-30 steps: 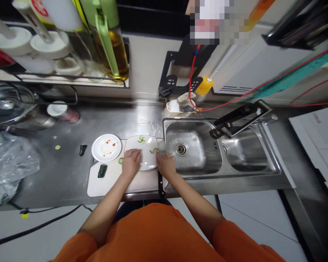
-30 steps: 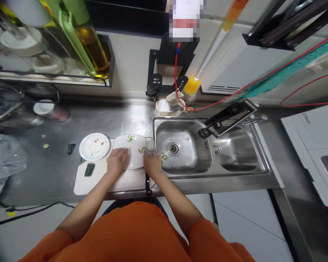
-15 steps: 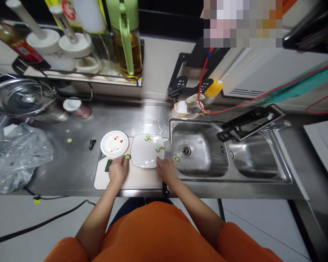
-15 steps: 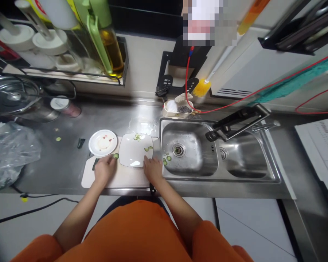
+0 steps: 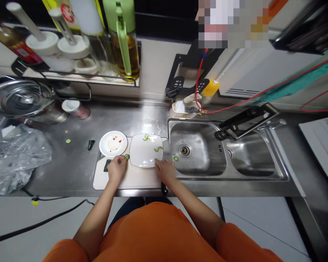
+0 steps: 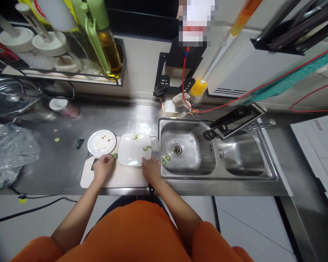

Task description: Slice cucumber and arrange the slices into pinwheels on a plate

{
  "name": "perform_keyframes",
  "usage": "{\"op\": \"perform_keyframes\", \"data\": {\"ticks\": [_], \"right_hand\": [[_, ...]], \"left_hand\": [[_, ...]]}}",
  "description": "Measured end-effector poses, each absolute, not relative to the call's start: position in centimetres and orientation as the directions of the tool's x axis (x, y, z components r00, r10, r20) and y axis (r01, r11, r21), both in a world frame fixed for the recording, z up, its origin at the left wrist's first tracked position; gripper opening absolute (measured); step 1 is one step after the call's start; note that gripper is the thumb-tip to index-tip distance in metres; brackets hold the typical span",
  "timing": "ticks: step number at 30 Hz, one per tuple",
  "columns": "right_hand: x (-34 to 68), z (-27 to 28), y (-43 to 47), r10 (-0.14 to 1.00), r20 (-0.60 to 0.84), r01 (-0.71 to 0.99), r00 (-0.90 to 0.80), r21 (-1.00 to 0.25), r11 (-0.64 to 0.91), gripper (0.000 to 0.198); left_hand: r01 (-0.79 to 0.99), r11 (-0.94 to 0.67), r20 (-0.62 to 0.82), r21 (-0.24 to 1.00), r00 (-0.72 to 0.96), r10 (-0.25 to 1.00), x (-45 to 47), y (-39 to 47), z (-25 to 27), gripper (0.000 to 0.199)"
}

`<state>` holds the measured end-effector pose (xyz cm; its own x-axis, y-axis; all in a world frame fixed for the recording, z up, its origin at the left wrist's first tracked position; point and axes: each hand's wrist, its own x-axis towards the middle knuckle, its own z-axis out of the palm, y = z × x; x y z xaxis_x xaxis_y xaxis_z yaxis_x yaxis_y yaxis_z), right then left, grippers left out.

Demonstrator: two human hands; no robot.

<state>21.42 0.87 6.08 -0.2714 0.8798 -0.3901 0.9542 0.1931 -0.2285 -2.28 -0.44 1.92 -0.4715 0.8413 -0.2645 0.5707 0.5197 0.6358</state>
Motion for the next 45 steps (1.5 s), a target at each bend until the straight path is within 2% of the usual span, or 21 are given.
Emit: {"op": "perform_keyframes", "data": {"ticks": [4, 7, 9, 12, 14, 20, 23, 27, 32, 38, 41, 45], "right_hand": [[21.3, 5.7, 1.3, 0.895, -0.330, 0.902, -0.298, -0.403, 0.152, 0.028], [20.9, 5.2, 1.9, 0.921, -0.223, 0.797, -0.320, -0.589, 0.134, 0.024], [20.6, 5.0, 2.5, 0.943, -0.192, 0.716, -0.271, -0.695, 0.064, 0.022], [20.5, 5.0, 3.4, 0.948, -0.253, 0.585, -0.191, -0.805, -0.098, 0.025], [20.6, 5.1, 3.9, 0.931, -0.308, 0.507, -0.197, -0.845, -0.172, 0.026], [22.0, 5.1, 4.1, 0.928, -0.332, 0.467, -0.169, -0.856, -0.222, 0.019], [22.6, 5.5, 4.0, 0.952, -0.267, 0.536, -0.150, -0.831, -0.148, 0.015], [23.3, 6.2, 4.0, 0.957, -0.189, 0.634, -0.218, -0.773, -0.009, 0.011], [24.0, 6.2, 4.0, 0.940, -0.183, 0.662, -0.289, -0.748, 0.058, 0.010], [24.5, 5.1, 4.3, 0.935, -0.256, 0.578, -0.245, -0.813, -0.071, 0.014], [24.6, 4.4, 4.8, 0.937, -0.312, 0.530, -0.159, -0.828, -0.186, 0.016], [24.2, 3.7, 5.9, 0.933, -0.358, 0.521, -0.046, -0.805, -0.283, 0.014]], "left_hand": [[0.343, 0.573, -0.406, 0.745, -0.448, 0.796, -2.6, -0.3, 2.6, 0.033], [0.203, 0.536, -0.469, 0.819, -0.300, 0.830, -1.8, 0.3, 3.6, 0.036], [0.128, 0.511, -0.486, 0.850, -0.182, 0.855, -0.5, 0.9, 4.5, 0.035], [0.066, 0.516, -0.515, 0.854, -0.036, 0.856, 1.8, 2.0, 5.6, 0.032], [0.050, 0.530, -0.531, 0.847, 0.021, 0.847, 3.2, 2.5, 6.3, 0.031], [-0.061, 0.592, -0.587, 0.803, 0.089, 0.805, 5.3, 3.3, 6.6, 0.033], [-0.117, 0.710, -0.706, 0.695, 0.077, 0.704, 5.9, 3.4, 5.9, 0.036], [-0.202, 0.831, -0.814, 0.518, 0.185, 0.551, 6.9, 3.6, 5.3, 0.034], [-0.302, 0.838, -0.820, 0.455, 0.225, 0.526, 7.2, 4.1, 4.7, 0.022], [-0.296, 0.803, -0.783, 0.517, 0.215, 0.583, 7.1, 5.0, 4.1, 0.036], [-0.197, 0.758, -0.746, 0.621, 0.146, 0.649, 7.4, 5.7, 3.9, 0.037], [0.002, 0.626, -0.626, 0.780, 0.042, 0.779, 7.8, 6.9, 3.6, 0.028]]}}
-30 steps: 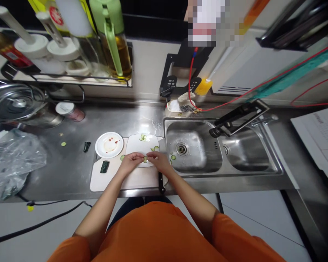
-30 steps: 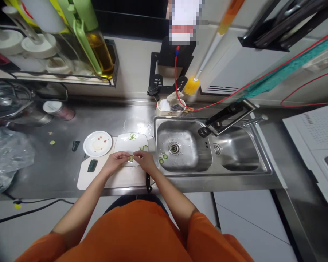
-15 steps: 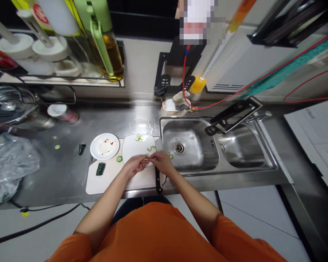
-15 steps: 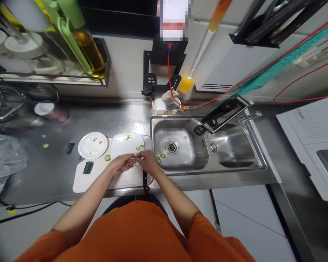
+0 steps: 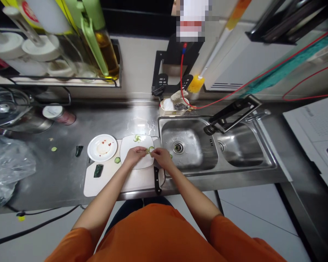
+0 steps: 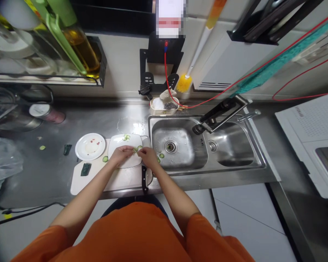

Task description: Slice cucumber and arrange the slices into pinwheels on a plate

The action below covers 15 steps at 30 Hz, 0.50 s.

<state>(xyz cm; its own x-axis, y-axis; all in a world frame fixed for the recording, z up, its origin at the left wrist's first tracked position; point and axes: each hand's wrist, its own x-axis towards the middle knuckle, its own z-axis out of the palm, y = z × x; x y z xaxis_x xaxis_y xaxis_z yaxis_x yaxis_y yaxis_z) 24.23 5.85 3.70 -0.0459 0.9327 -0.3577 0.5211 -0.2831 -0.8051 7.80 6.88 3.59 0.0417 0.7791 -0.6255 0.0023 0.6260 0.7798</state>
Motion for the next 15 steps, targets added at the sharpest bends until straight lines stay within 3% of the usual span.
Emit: {"op": "perform_keyframes", "data": {"ticks": [6, 15], "right_hand": [[23.2, 3.5, 7.0, 0.928, -0.362, 0.644, 0.089, -0.690, -0.331, 0.012], [22.2, 3.4, 7.0, 0.916, -0.367, 0.840, 0.163, -0.435, -0.323, 0.016]], "left_hand": [[0.341, 0.408, -0.430, 0.847, -0.013, 0.903, 8.2, 8.5, 2.4, 0.017], [0.541, 0.280, -0.352, 0.793, 0.031, 0.936, 8.4, 8.9, 1.2, 0.017]]}}
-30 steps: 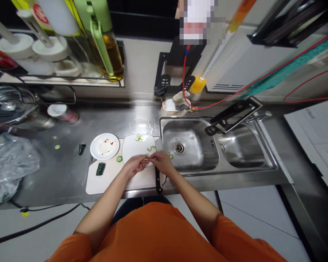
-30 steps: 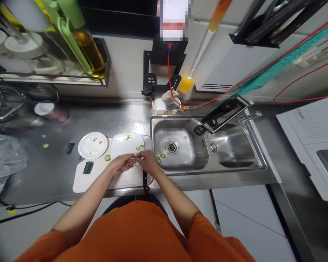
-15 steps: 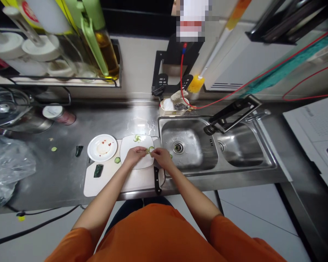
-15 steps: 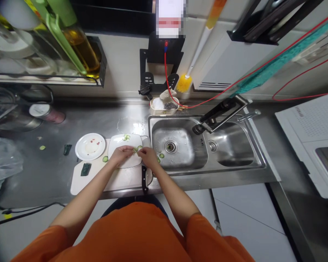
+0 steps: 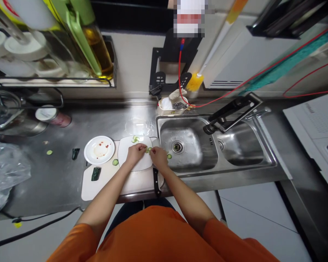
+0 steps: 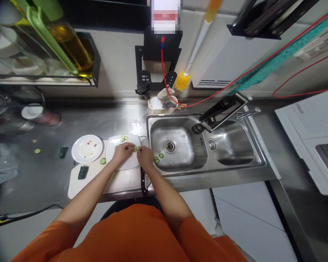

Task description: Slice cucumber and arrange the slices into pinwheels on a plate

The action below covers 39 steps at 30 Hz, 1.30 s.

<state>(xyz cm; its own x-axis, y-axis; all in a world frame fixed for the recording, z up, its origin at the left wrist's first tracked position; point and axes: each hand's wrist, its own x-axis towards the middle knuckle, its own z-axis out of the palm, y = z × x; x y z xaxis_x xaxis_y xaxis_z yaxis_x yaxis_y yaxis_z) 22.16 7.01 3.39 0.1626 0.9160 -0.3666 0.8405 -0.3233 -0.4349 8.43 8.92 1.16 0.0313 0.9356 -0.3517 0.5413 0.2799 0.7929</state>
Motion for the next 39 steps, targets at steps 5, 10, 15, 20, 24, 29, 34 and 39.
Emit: {"op": "perform_keyframes", "data": {"ticks": [5, 10, 15, 20, 24, 29, 34, 39], "right_hand": [[21.69, 3.62, 6.94, 0.910, -0.380, 0.875, 0.164, -0.371, -0.312, 0.018], [21.66, 3.44, 7.01, 0.909, -0.380, 0.875, 0.171, -0.365, -0.317, 0.018], [21.80, 3.29, 6.98, 0.914, -0.364, 0.870, 0.177, -0.376, -0.318, 0.018], [21.74, 3.57, 7.03, 0.903, -0.387, 0.868, 0.189, -0.364, -0.337, 0.017], [21.67, 3.76, 7.02, 0.899, -0.395, 0.871, 0.186, -0.358, -0.337, 0.017], [21.62, 3.87, 6.96, 0.895, -0.401, 0.869, 0.195, -0.352, -0.347, 0.017], [21.70, 3.94, 7.03, 0.900, -0.391, 0.871, 0.191, -0.355, -0.339, 0.018], [21.76, 3.84, 7.08, 0.894, -0.406, 0.872, 0.190, -0.348, -0.343, 0.017]], "left_hand": [[0.570, 0.255, -0.337, 0.781, 0.039, 0.941, 8.49, 8.95, 1.13, 0.017], [0.579, 0.262, -0.343, 0.772, 0.031, 0.939, 8.59, 9.08, 1.32, 0.017], [0.582, 0.286, -0.368, 0.761, 0.025, 0.929, 8.80, 9.16, 1.54, 0.018], [0.586, 0.292, -0.374, 0.756, 0.021, 0.927, 8.73, 9.33, 1.15, 0.017], [0.579, 0.288, -0.371, 0.763, 0.028, 0.928, 8.39, 9.36, 0.85, 0.017], [0.592, 0.276, -0.365, 0.757, 0.032, 0.931, 8.43, 9.34, 0.89, 0.015], [0.597, 0.275, -0.361, 0.754, 0.026, 0.932, 8.85, 9.35, 1.28, 0.015], [0.600, 0.275, -0.362, 0.751, 0.027, 0.932, 8.98, 9.38, 1.26, 0.015]]}}
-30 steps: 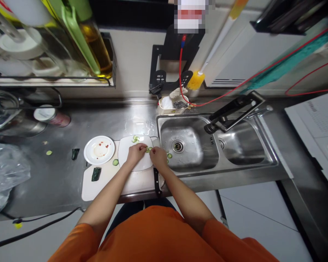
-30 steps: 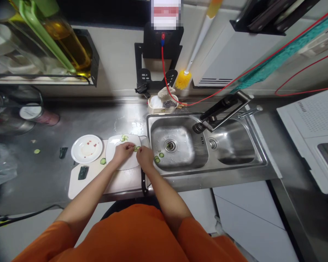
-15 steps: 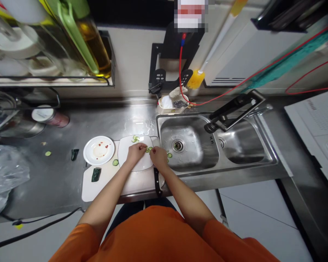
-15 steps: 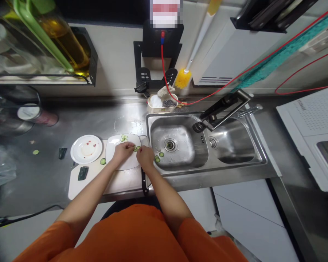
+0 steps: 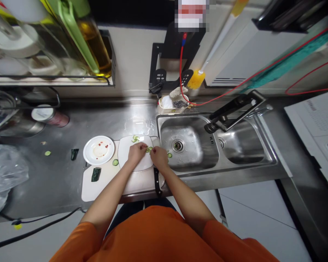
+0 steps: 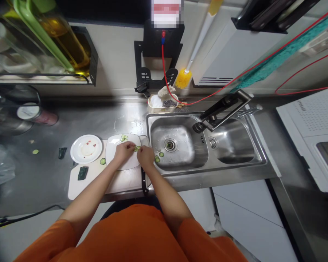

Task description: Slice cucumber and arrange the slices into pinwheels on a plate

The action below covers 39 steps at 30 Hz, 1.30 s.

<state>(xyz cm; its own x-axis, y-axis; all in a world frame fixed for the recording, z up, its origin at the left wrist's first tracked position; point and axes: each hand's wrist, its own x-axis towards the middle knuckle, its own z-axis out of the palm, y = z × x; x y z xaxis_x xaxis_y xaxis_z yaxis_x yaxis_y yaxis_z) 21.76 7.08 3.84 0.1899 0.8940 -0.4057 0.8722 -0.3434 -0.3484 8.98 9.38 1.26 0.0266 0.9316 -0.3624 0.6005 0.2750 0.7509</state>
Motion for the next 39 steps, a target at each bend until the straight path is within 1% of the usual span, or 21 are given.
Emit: {"op": "perform_keyframes", "data": {"ticks": [8, 17, 24, 28, 33, 39], "right_hand": [[21.5, 3.7, 7.0, 0.904, -0.383, 0.880, 0.187, -0.343, -0.327, 0.018], [21.1, 3.9, 6.9, 0.907, -0.378, 0.906, 0.185, -0.291, -0.306, 0.020], [21.0, 3.8, 6.5, 0.924, -0.337, 0.911, 0.181, -0.296, -0.286, 0.017], [21.0, 3.6, 6.4, 0.936, -0.321, 0.915, 0.145, -0.316, -0.250, 0.017], [21.1, 3.4, 6.0, 0.942, -0.314, 0.918, 0.116, -0.329, -0.222, 0.020], [21.4, 3.6, 5.6, 0.950, -0.308, 0.942, 0.045, -0.304, -0.143, 0.021]], "left_hand": [[0.620, 0.277, -0.359, 0.734, 0.008, 0.933, 9.3, 9.5, 1.2, 0.013], [0.661, 0.271, -0.356, 0.700, -0.006, 0.935, 9.5, 9.5, 1.1, 0.013], [0.687, 0.241, -0.337, 0.685, 0.005, 0.942, 9.5, 9.3, 1.2, 0.013], [0.676, 0.241, -0.320, 0.697, -0.009, 0.947, 9.6, 9.1, 1.3, 0.015], [0.681, 0.245, -0.328, 0.690, -0.007, 0.945, 9.7, 9.0, 1.3, 0.010], [0.692, 0.248, -0.327, 0.678, -0.019, 0.945, 9.9, 9.0, 1.5, 0.011]]}}
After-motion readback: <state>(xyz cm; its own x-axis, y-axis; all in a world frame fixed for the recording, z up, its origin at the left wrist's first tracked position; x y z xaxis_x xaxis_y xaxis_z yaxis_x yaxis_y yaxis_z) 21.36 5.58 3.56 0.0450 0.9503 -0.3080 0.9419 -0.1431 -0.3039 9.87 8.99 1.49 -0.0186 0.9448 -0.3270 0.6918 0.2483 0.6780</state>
